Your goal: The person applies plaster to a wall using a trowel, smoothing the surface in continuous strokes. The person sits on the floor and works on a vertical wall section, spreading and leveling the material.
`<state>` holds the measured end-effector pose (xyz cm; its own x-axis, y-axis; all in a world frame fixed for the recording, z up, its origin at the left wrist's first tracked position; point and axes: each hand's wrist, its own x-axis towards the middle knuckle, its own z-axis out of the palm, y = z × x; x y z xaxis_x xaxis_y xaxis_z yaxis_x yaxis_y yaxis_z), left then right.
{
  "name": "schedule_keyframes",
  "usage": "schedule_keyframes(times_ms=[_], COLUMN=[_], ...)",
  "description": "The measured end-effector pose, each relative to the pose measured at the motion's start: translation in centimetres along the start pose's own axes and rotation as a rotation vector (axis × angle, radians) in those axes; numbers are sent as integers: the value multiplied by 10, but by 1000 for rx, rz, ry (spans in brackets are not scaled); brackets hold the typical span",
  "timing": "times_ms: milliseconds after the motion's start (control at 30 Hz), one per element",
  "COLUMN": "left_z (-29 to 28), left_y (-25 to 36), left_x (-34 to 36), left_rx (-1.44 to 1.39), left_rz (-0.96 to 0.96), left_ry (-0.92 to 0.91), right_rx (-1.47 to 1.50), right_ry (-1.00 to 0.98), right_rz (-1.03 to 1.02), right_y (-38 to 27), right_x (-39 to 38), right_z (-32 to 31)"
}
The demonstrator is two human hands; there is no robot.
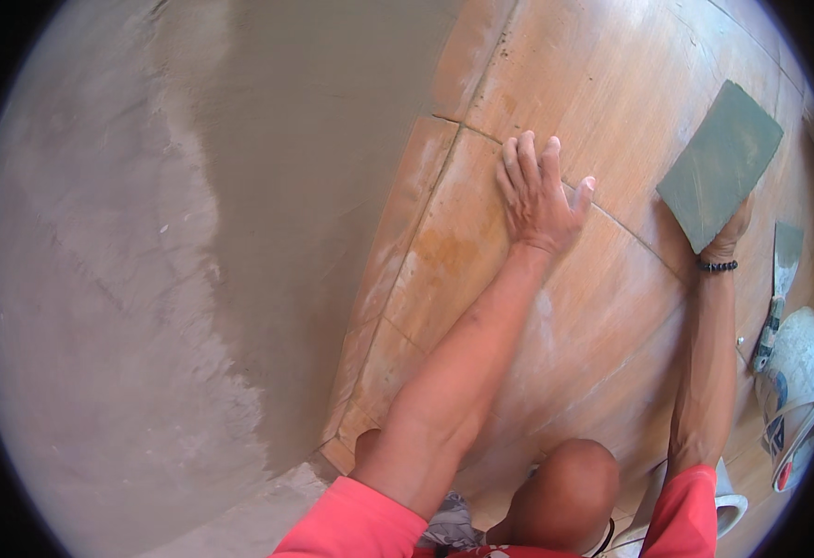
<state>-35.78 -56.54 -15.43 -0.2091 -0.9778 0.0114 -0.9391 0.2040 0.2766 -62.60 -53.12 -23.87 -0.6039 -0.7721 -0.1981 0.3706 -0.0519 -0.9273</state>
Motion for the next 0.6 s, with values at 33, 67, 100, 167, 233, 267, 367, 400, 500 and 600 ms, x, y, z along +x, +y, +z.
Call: schedule_keyframes(times_ms=[33, 67, 100, 167, 233, 267, 367, 400, 500, 600], left_z=[0, -1, -3, -2, -2, -3, -5, -5, -3, -2], left_y=[1, 1, -1, 1, 4, 3, 0, 1, 6, 6], left_x=[-1, -1, -2, -2, -3, -4, -4, -5, -1, -10], left_rx=[-3, -8, 2, -9, -16, -22, -31, -33, -14, 21], left_rz=[-1, -2, -13, -23, -32, -36, -31, -36, -47, -65], left_ry=[-2, -4, -3, 4, 5, 3, 14, 13, 2, -29], right_rx=[-17, -35, -41, -77, -77, -80, 102, 74, 11, -44], right_ry=[2, 4, -23, -69, -75, -77, -99, -121, -124, -64], right_rz=[4, 6, 0, -37, -78, -98, -45, -56, -66, -31], right_y=[0, 0, 1, 0, 3, 4, 2, -3, -25, -37], right_x=[-1, 0, 1, 8, 14, 14, 15, 14, 6, -3], right_z=[-2, -3, -2, -6, -8, -7, 2, 5, 25, 44])
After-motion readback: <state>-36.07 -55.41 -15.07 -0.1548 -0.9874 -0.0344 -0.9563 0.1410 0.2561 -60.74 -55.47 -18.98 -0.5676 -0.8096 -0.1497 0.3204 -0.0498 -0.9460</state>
